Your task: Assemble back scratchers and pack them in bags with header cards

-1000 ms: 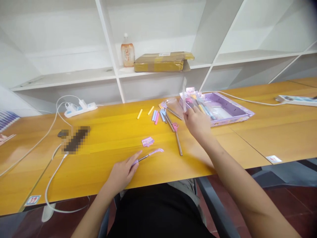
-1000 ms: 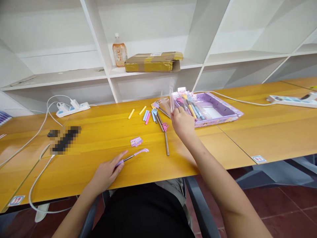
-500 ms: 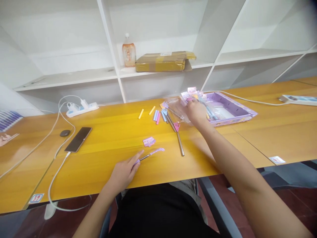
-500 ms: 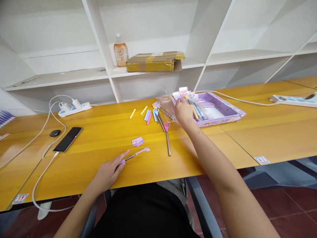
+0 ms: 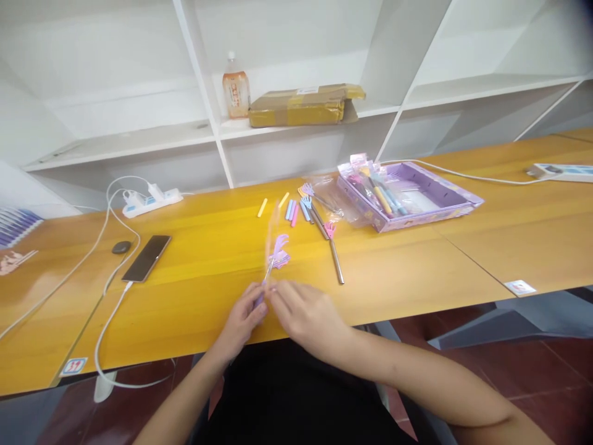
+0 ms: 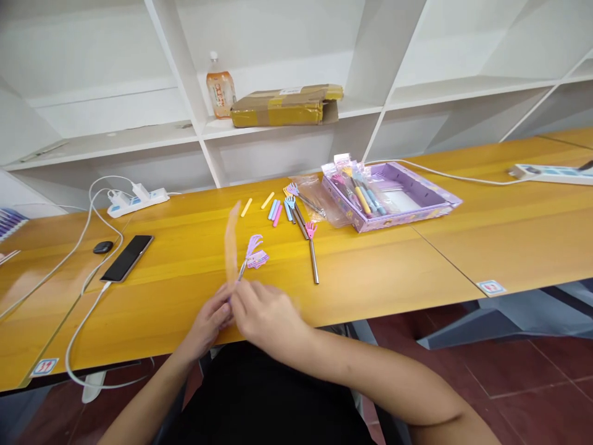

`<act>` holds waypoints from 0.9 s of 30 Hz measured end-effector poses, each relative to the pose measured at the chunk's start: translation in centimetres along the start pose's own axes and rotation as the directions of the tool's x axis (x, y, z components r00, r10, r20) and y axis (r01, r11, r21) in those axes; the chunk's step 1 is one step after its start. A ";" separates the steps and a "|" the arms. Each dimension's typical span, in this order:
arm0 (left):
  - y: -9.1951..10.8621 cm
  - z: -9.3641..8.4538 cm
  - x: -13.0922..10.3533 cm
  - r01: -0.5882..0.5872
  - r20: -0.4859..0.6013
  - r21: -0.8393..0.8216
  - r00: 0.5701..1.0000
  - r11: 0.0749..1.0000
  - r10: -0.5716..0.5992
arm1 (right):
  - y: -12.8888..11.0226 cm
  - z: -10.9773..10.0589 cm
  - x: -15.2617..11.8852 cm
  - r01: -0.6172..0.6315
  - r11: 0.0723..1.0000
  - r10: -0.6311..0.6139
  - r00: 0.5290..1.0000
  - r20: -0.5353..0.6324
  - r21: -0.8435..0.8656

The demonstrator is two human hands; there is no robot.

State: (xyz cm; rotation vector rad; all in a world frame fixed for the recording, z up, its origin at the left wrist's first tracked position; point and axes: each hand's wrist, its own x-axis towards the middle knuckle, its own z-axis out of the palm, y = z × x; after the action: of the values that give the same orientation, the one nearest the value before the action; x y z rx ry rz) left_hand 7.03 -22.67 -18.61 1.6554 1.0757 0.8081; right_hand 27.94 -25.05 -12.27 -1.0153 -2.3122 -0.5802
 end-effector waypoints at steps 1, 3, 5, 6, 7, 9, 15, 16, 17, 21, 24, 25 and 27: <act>-0.5 0.4 0.0 0.041 -0.018 -0.134 0.999 0.990 -0.043 | -0.6 0.3 0.2 0.028 1.000 -0.028 0.999 -0.018 0.013; -1.2 1.0 -0.1 0.114 -0.047 -0.372 0.989 0.921 -0.141 | -0.9 0.9 0.4 0.074 0.996 -0.076 0.997 0.021 0.058; -1.4 1.4 -0.2 0.144 -0.074 -0.484 0.976 0.863 -0.204 | -0.3 1.2 0.4 0.120 0.979 -0.135 0.987 0.082 0.164; -1.3 1.4 -0.2 0.142 -0.086 -0.508 0.973 0.849 -0.214 | 0.2 1.3 0.3 0.130 0.960 -0.157 0.983 0.094 0.249; -1.2 1.5 -0.2 0.134 -0.100 -0.523 0.971 0.842 -0.217 | 0.7 1.4 0.1 0.115 0.930 -0.157 0.983 0.094 0.350; -0.8 1.5 -0.2 0.117 -0.115 -0.546 0.970 0.829 -0.212 | 1.8 1.8 -0.3 -0.027 0.833 -0.027 0.996 0.089 0.552; -0.6 1.4 -0.5 0.090 -0.067 -0.547 0.986 0.832 -0.151 | 4.1 4.8 -1.4 -0.531 0.261 0.478 0.797 0.370 0.806; -0.8 1.4 -0.6 0.093 -0.043 -0.544 0.989 0.834 -0.139 | 4.0 5.3 -1.5 -0.563 0.147 0.473 0.762 0.442 0.813; -1.0 1.3 -0.8 0.097 -0.012 -0.543 0.992 0.834 -0.124 | 3.7 5.6 -1.5 -0.577 0.051 0.446 0.744 0.498 0.815; -1.5 0.8 -1.1 0.109 0.149 -0.482 0.988 0.869 -0.042 | 1.6 6.5 -1.3 -0.524 -0.071 0.337 0.788 0.515 0.849; -1.0 0.7 -0.9 0.065 0.140 -0.409 0.990 0.910 -0.007 | 1.0 6.6 -0.9 -0.516 -0.080 0.356 0.784 0.508 0.853; -0.6 0.8 -0.8 0.042 0.099 -0.422 0.995 0.905 0.000 | 1.2 6.5 -0.9 -0.514 -0.106 0.388 0.767 0.511 0.851; 0.1 0.9 -0.6 0.010 0.002 -0.509 1.000 0.861 -0.010 | 2.4 5.9 -0.9 -0.474 -0.185 0.489 0.716 0.499 0.861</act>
State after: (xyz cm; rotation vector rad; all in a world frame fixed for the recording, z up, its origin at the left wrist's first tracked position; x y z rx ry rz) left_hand 7.65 -23.58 -18.84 1.1952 0.7781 0.9870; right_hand 28.53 -20.66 -16.90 -0.9164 -1.3210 1.2968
